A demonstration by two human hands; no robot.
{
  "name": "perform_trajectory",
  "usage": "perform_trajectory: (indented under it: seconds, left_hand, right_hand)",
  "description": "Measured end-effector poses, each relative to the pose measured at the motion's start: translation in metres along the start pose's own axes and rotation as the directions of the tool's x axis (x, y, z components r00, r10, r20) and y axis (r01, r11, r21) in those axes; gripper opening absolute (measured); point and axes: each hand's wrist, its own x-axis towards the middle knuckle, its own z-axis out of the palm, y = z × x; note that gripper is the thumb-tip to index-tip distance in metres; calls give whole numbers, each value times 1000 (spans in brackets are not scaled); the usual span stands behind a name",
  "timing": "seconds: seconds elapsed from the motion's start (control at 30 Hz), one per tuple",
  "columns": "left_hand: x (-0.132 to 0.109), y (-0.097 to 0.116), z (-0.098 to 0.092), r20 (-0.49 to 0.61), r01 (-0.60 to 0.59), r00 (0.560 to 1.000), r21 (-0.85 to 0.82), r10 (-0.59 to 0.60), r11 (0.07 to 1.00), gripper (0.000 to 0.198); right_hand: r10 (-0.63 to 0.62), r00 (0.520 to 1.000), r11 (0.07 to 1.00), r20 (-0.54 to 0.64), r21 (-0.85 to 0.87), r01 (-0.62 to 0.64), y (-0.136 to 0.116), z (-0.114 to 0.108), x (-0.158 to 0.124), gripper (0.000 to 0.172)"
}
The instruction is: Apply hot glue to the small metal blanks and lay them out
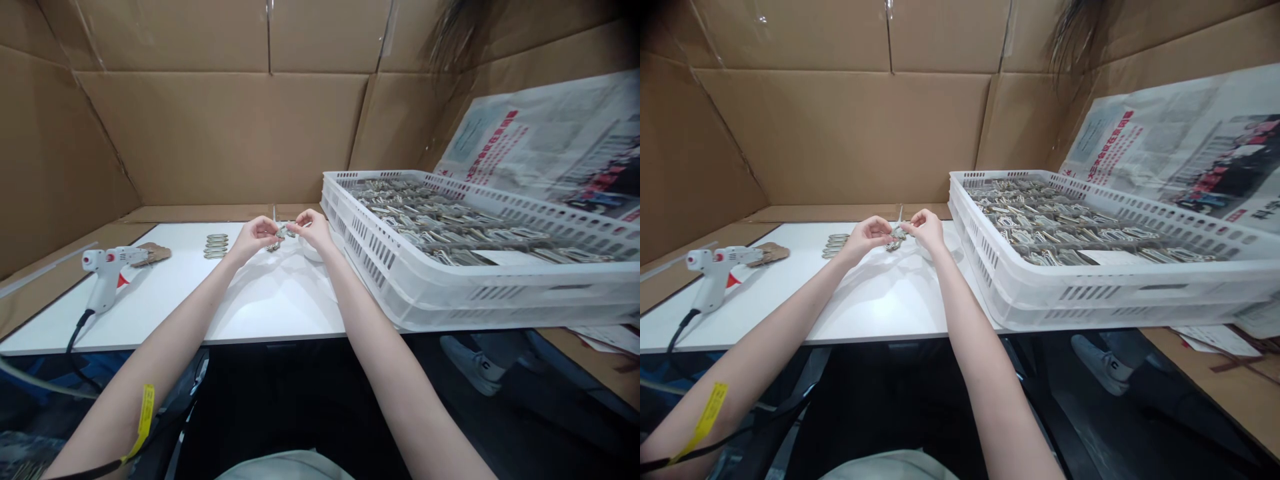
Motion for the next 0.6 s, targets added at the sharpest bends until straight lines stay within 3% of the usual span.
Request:
perform_trajectory:
  seconds: [0.23, 0.6]
  left_hand:
    - [0, 0, 0, 12, 4, 1000, 7, -4, 1000, 30]
    - [0, 0, -1, 20, 3, 1000, 11, -3, 1000, 33]
  right_hand:
    - [33, 999, 999, 26, 16, -33, 0, 2, -1, 32]
    - [-28, 993, 996, 114, -82, 37, 2, 3, 0, 24]
